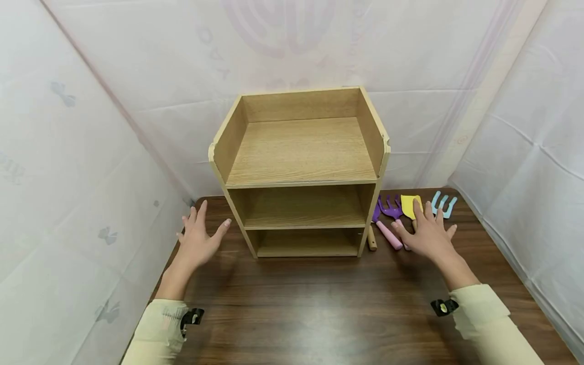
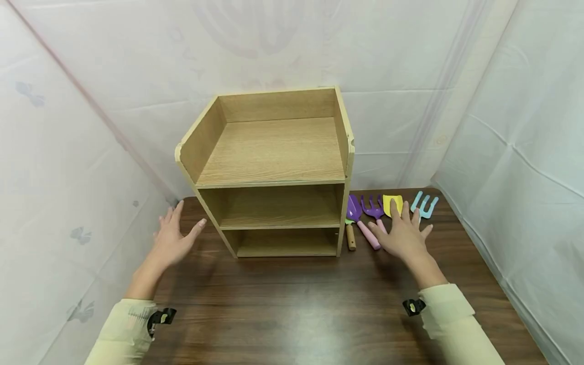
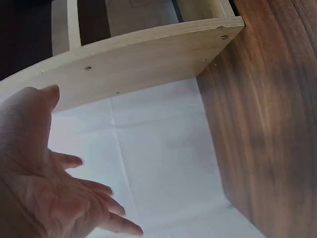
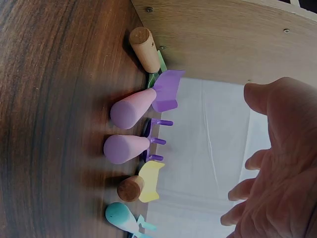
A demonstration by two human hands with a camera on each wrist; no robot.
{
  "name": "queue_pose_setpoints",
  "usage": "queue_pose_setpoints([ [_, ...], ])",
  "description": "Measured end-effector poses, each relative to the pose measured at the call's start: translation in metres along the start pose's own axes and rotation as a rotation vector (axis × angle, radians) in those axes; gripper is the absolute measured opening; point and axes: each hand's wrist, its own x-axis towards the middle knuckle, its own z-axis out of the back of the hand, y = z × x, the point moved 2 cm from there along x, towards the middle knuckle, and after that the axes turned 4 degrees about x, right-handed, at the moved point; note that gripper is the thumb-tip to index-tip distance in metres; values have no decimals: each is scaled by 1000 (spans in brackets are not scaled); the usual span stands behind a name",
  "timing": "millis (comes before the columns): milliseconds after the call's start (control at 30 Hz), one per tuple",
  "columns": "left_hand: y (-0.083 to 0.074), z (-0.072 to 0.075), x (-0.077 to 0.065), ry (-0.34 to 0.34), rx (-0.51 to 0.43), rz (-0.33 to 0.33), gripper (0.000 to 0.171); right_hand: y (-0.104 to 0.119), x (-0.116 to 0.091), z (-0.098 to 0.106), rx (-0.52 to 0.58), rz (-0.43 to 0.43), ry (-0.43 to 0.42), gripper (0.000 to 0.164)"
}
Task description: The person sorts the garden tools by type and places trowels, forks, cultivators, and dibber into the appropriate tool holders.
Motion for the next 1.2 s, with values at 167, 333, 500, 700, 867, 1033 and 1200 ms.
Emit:
queue_pose_setpoints([
  [167,-16,13,1,-83,-134,-89,90,0,-2,4,4,-3,12,108],
  [333,-41,35,6,-173,-154,-223,77,0,0,4,12,-2,18,109],
  [500,-67,59,13,-245,-171,-354,68,-1,1,3,16,-8,15,110],
  [700,-95,83,25,-276,-280,-420,59,-2,1,3,23,-7,24,108],
  [867,-116,97,40,-272,-323,-387,60,-4,1,4,23,-1,22,106],
  [1033,-124,103,51,-257,-334,-335,64,-6,2,3,27,10,30,107],
  [1200,-125,102,52,-248,-401,-314,63,-7,0,2,48,23,57,109],
])
